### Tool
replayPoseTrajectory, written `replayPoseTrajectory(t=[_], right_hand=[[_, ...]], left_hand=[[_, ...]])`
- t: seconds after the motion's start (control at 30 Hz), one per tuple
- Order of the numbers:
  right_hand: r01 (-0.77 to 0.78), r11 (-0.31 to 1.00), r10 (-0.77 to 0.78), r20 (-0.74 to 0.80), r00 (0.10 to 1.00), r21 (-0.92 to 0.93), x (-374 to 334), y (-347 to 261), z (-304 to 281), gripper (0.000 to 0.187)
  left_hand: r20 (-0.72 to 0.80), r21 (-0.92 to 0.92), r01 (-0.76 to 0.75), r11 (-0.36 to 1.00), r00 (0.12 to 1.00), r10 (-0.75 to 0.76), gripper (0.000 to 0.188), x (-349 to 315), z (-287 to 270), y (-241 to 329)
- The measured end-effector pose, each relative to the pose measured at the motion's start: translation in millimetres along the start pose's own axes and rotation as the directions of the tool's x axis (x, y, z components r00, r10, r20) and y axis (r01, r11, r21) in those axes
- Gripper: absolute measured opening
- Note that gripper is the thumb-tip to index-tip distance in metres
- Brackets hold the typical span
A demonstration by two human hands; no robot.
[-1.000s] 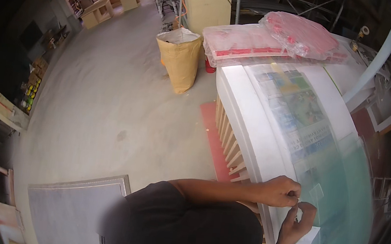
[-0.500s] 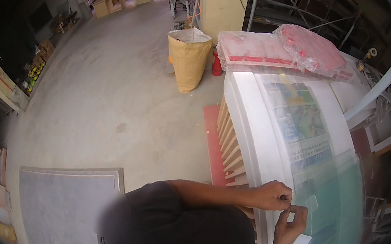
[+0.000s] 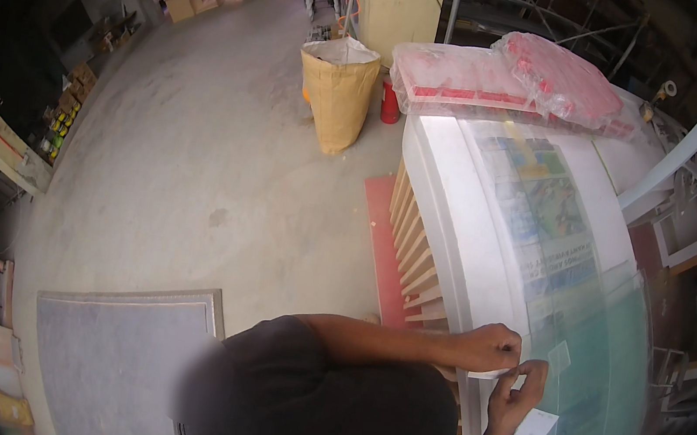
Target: Preparing and applying a label to a clear plastic piece.
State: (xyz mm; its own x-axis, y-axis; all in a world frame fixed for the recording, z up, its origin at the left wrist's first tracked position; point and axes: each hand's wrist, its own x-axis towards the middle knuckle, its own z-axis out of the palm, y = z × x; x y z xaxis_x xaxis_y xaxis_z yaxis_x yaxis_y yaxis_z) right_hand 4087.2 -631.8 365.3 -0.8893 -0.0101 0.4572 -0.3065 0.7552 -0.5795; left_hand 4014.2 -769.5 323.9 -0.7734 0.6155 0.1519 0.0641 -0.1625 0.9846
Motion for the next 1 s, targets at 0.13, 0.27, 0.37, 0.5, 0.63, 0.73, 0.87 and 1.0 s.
replayPoseTrajectory(t=[0.13, 0.27, 0.37, 0.5, 0.63, 0.73, 0.87, 1.0], right_hand=[[0.065, 0.998, -0.063, -0.097, 0.993, 0.022, -0.3, -0.6, 3.6, 0.007], [0.060, 0.997, -0.053, -0.141, 0.989, 0.045, -0.3, 3.2, 5.6, 0.008], [0.031, 0.999, -0.028, -0.079, 0.996, 0.036, -0.3, 4.0, -0.3, 0.008], [-0.030, 0.994, 0.021, -0.075, 0.997, -0.108, -2.1, -1.2, -10.8, 0.009], [0.000, 0.968, -0.021, -0.080, 0.997, -0.252, -2.9, 3.6, -12.7, 0.008], [-0.043, 0.962, 0.012, -0.116, 0.993, -0.269, -1.5, 4.8, -14.6, 0.012], [-0.110, 0.945, 0.058, -0.174, 0.983, -0.308, -8.1, 5.5, -14.7, 0.017], [-0.130, 0.939, 0.071, -0.191, 0.979, -0.318, -14.6, 7.3, -12.6, 0.014]], left_hand=[[0.036, -0.209, 0.129, 0.969, 0.992, -0.125, 0.019, 6.5, 6.6, -15.6], [0.068, -0.365, 0.200, 0.909, 0.980, -0.188, 0.019, 6.6, 4.9, -15.5], [-0.010, -0.185, 0.126, 0.975, 0.991, -0.130, 0.017, 5.7, 4.1, -6.8], [-0.028, 0.147, -0.030, 0.989, 0.999, 0.035, 0.010, 6.9, 5.6, 14.8], [0.017, 0.188, -0.121, 0.975, 0.993, 0.120, 0.008, 7.6, 5.4, 9.8], [0.032, 0.190, -0.030, 0.981, 0.999, 0.024, 0.006, 13.5, 8.3, 26.8], [0.032, 0.277, -0.080, 0.958, 0.997, 0.074, 0.004, 15.9, 11.3, 13.5], [0.121, 0.267, -0.074, 0.961, 0.992, 0.043, 0.003, 23.8, 13.2, 12.9]])
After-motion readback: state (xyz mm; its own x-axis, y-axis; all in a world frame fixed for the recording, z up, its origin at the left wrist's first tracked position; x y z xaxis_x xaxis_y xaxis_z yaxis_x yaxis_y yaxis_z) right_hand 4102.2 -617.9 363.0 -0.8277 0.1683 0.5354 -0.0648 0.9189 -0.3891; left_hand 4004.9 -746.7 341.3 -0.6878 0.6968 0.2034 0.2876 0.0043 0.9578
